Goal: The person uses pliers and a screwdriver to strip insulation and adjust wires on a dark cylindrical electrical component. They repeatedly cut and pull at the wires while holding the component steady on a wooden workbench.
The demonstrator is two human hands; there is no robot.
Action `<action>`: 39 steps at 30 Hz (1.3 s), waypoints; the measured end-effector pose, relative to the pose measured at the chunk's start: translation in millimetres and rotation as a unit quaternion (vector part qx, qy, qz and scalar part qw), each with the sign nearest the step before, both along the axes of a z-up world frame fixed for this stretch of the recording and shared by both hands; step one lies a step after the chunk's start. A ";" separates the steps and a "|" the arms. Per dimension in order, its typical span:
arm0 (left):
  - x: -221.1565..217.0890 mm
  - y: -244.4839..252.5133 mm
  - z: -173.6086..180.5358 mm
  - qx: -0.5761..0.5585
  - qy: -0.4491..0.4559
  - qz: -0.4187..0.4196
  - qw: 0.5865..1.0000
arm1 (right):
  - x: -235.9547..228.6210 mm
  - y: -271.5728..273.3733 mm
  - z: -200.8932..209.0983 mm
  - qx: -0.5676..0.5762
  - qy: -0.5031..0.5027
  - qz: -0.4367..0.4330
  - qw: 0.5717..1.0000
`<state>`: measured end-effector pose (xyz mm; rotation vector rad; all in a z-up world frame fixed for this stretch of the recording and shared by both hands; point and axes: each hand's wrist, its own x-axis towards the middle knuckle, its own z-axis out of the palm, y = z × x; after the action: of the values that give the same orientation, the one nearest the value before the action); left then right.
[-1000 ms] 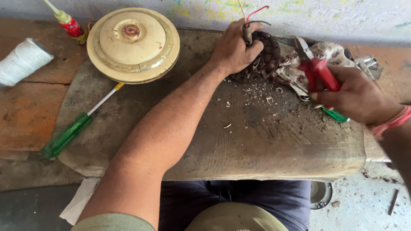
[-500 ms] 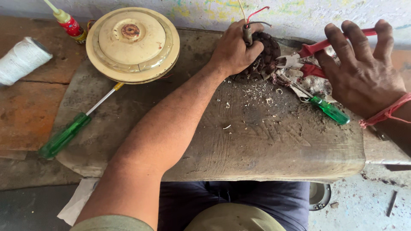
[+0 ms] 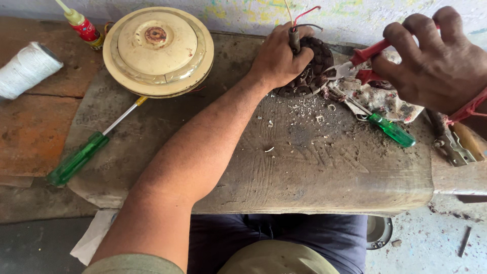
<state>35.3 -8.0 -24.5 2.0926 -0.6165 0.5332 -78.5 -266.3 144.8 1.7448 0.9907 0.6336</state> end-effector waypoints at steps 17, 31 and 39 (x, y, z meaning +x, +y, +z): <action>-6.9 2.2 6.1 -0.001 0.004 -0.011 1.000 | 38.3 -20.5 -37.4 0.245 0.393 -0.463 0.756; -18.6 5.8 28.5 0.025 0.021 -0.037 0.999 | 50.1 -36.7 -102.3 0.759 0.211 -0.241 0.567; -20.1 0.5 38.2 0.132 -0.032 -0.050 0.989 | 57.9 -50.2 -135.2 0.664 0.266 -0.100 0.692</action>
<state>15.1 -7.6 13.7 2.2835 -0.8641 0.4842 -20.6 -316.5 9.6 3.4394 0.6199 0.7758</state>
